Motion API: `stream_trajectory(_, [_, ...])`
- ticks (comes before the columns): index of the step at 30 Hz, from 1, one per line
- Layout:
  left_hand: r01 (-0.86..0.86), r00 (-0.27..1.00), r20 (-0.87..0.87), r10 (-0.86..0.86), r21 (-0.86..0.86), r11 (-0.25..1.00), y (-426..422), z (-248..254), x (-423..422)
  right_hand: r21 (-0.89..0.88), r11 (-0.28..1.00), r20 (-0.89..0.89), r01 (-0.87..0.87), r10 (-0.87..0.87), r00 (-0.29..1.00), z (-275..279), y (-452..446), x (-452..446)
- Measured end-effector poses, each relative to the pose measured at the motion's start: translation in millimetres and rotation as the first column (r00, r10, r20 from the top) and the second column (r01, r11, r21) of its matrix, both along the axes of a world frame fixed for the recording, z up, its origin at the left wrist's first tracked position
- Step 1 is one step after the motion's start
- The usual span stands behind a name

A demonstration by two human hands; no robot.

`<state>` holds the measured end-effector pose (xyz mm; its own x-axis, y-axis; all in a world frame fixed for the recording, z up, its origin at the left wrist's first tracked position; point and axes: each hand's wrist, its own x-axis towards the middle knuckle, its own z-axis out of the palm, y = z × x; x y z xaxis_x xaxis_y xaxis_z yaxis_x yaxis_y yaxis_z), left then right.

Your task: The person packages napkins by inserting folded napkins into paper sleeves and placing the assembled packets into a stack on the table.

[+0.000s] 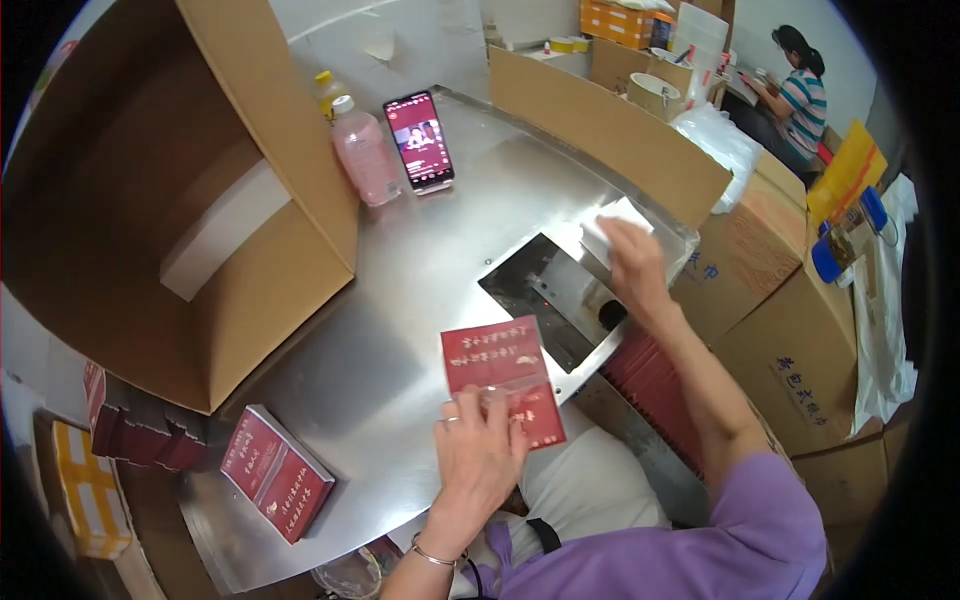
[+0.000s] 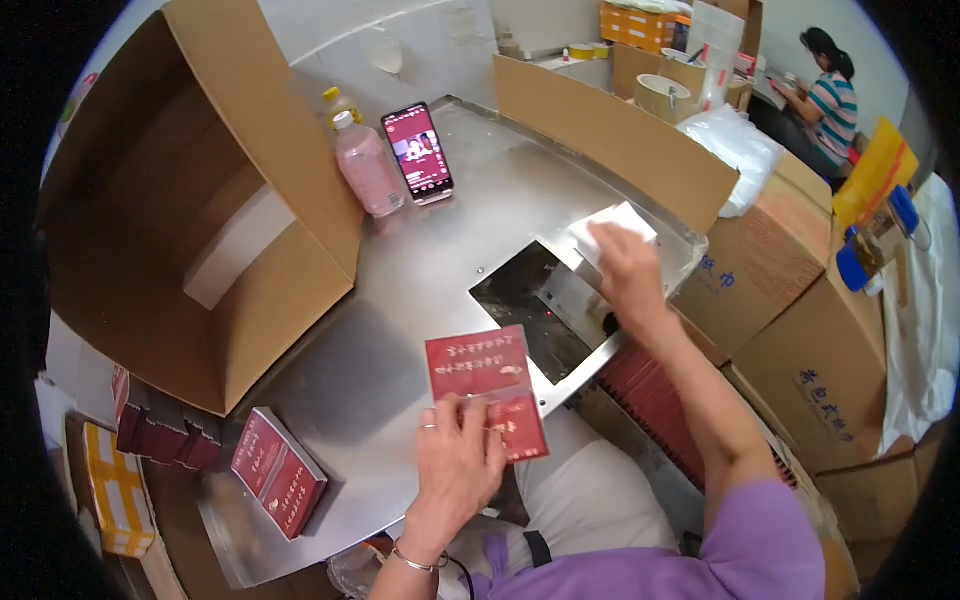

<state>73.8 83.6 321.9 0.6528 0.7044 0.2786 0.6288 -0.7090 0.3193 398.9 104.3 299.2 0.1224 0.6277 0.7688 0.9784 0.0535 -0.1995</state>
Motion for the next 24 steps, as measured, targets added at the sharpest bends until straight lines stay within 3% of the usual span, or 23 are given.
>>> stream_trajectory(1, [0.034, 0.999, 0.008, -0.033, -0.021, 0.999, 1, 1, -1, 0.054, 0.986, -0.047, -0.159, 0.162, 0.986, 0, -1, -27])
stream_trajectory(3, [-0.010, 0.998, 0.068, 0.015, -0.080, 0.997, 5, 0, -10, -0.077, 0.891, 0.106, -0.447, 0.453, 0.885, 4, -31, -105])
stream_trajectory(4, [-0.045, 0.989, 0.134, 0.063, -0.134, 0.990, 10, 2, -17, -0.358, 0.684, -0.103, -0.635, 0.647, 0.755, 20, -54, -142])
stream_trajectory(5, [-0.047, 0.996, 0.067, 0.052, -0.085, 0.995, 13, 13, -29, -0.371, 0.658, 0.135, -0.655, 0.736, 0.663, 36, -78, -168])
stream_trajectory(6, [-0.075, 0.997, 0.007, 0.075, -0.002, 0.997, 9, 23, -28, -0.242, 0.733, 0.177, -0.636, 0.677, 0.714, 16, -75, -172])
stream_trajectory(7, [-0.081, 0.994, 0.069, 0.081, 0.006, 0.997, 7, 15, -23, -0.107, 0.789, 0.202, -0.605, 0.613, 0.764, 10, -65, -177])
stream_trajectory(8, [-0.088, 0.988, 0.132, 0.086, 0.011, 0.996, 2, 6, -15, -0.199, 0.834, 0.133, -0.515, 0.544, 0.829, 9, -43, -167])
stream_trajectory(9, [-0.061, 0.995, 0.076, 0.065, -0.057, 0.997, -4, 16, -5, -0.397, 0.845, 0.163, -0.357, 0.448, 0.879, -4, -25, -160])
stream_trajectory(10, [-0.078, 0.994, 0.074, 0.082, -0.050, 0.996, -7, 14, 0, -0.544, 0.792, 0.130, -0.276, 0.405, 0.905, -9, -2, -156])
stream_trajectory(13, [-0.047, 0.995, 0.082, 0.055, -0.093, 0.995, -8, 21, -22, -0.628, 0.753, 0.046, -0.195, 0.286, 0.957, -4, 34, -138])
stream_trajectory(14, [-0.031, 0.996, 0.074, 0.041, -0.130, 0.991, -10, 21, -36, -0.660, 0.703, -0.046, -0.264, 0.313, 0.949, 5, 29, -119])
stream_trajectory(15, [-0.065, 0.993, 0.092, 0.077, -0.125, 0.990, -14, 19, -46, -0.641, 0.727, -0.157, -0.247, 0.190, 0.969, 8, 26, -109])
stream_trajectory(16, [-0.069, 0.993, 0.091, 0.080, -0.125, 0.990, -13, 18, -49, -0.415, 0.870, -0.244, -0.266, 0.175, 0.954, -28, 34, -87])
stream_trajectory(17, [0.010, 0.989, 0.148, 0.004, -0.088, 0.996, -14, 15, -53, -0.581, 0.799, -0.259, -0.153, -0.004, 0.966, -23, 32, -78])
stream_trajectory(18, [0.089, 0.976, 0.203, -0.077, -0.053, 0.995, -17, 11, -57, -0.762, 0.636, -0.130, -0.122, 0.035, 0.991, -17, 29, -70])
stream_trajectory(19, [0.068, 0.958, 0.285, -0.041, -0.086, 0.994, -14, 6, -65, -0.798, 0.599, -0.016, -0.064, 0.085, 0.996, -13, 18, -70])
stream_trajectory(21, [-0.092, 0.975, 0.210, 0.071, 0.090, 0.992, -8, 19, -99, -0.679, 0.729, -0.063, -0.083, 0.054, 0.997, 1, -1, -71])
stream_trajectory(22, [-0.269, 0.946, 0.234, 0.223, 0.185, 0.945, -7, 31, -118, -0.434, 0.899, -0.070, -0.066, 0.039, 0.997, 19, -8, -72])
stream_trajectory(23, [-0.411, 0.880, 0.325, 0.345, 0.159, 0.898, -1, 21, -146, -0.263, 0.964, 0.081, 0.039, -0.018, 0.997, 20, -10, -55])
stream_trajectory(24, [-0.523, 0.844, 0.280, 0.457, 0.246, 0.816, 7, 29, -167, -0.067, 0.981, 0.183, 0.180, -0.166, 0.969, 30, -7, -47])
